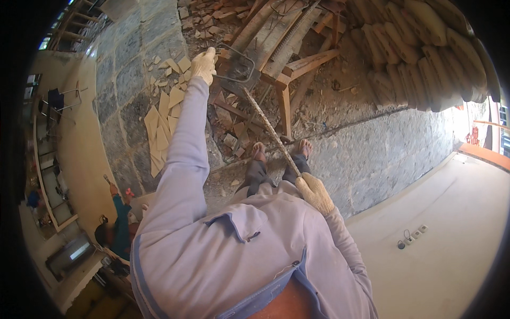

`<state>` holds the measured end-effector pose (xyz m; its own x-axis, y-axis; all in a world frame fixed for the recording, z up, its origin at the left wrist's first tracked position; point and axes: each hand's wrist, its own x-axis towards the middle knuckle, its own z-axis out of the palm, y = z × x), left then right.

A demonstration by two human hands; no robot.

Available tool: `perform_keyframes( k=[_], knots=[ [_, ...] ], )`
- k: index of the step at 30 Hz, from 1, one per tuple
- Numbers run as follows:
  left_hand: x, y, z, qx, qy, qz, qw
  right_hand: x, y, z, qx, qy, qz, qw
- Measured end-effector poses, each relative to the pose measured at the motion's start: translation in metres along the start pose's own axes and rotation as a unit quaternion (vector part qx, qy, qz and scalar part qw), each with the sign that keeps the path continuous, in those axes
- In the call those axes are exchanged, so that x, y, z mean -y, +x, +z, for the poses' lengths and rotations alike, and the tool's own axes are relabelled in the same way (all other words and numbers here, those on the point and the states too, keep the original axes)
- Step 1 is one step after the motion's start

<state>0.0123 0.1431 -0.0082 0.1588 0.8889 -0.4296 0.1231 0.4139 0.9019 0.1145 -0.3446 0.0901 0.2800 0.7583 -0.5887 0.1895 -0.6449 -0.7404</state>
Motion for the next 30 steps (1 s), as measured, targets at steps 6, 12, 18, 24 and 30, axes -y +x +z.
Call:
perform_keyframes(
  k=[6,12,18,24,30],
  knots=[
    [0.017,-0.025,0.011,-0.056,-0.285,-0.11,0.95,0.001,-0.005,-0.001,-0.009,-0.004,-0.058,0.998],
    [0.012,-0.064,-0.011,-0.054,-0.293,0.013,0.955,0.007,-0.003,-0.008,-0.056,0.03,0.022,0.998],
    [0.002,-0.128,-0.073,0.028,-0.241,0.138,0.96,0.037,0.015,-0.032,-0.091,0.025,0.014,0.995],
    [-0.003,-0.191,-0.088,0.142,-0.082,0.201,0.966,0.067,0.029,-0.064,-0.051,0.182,-0.055,0.98],
    [-0.009,-0.242,-0.073,0.199,0.077,0.162,0.964,0.034,0.045,-0.061,-0.107,0.058,-0.003,0.993]
  ],
)
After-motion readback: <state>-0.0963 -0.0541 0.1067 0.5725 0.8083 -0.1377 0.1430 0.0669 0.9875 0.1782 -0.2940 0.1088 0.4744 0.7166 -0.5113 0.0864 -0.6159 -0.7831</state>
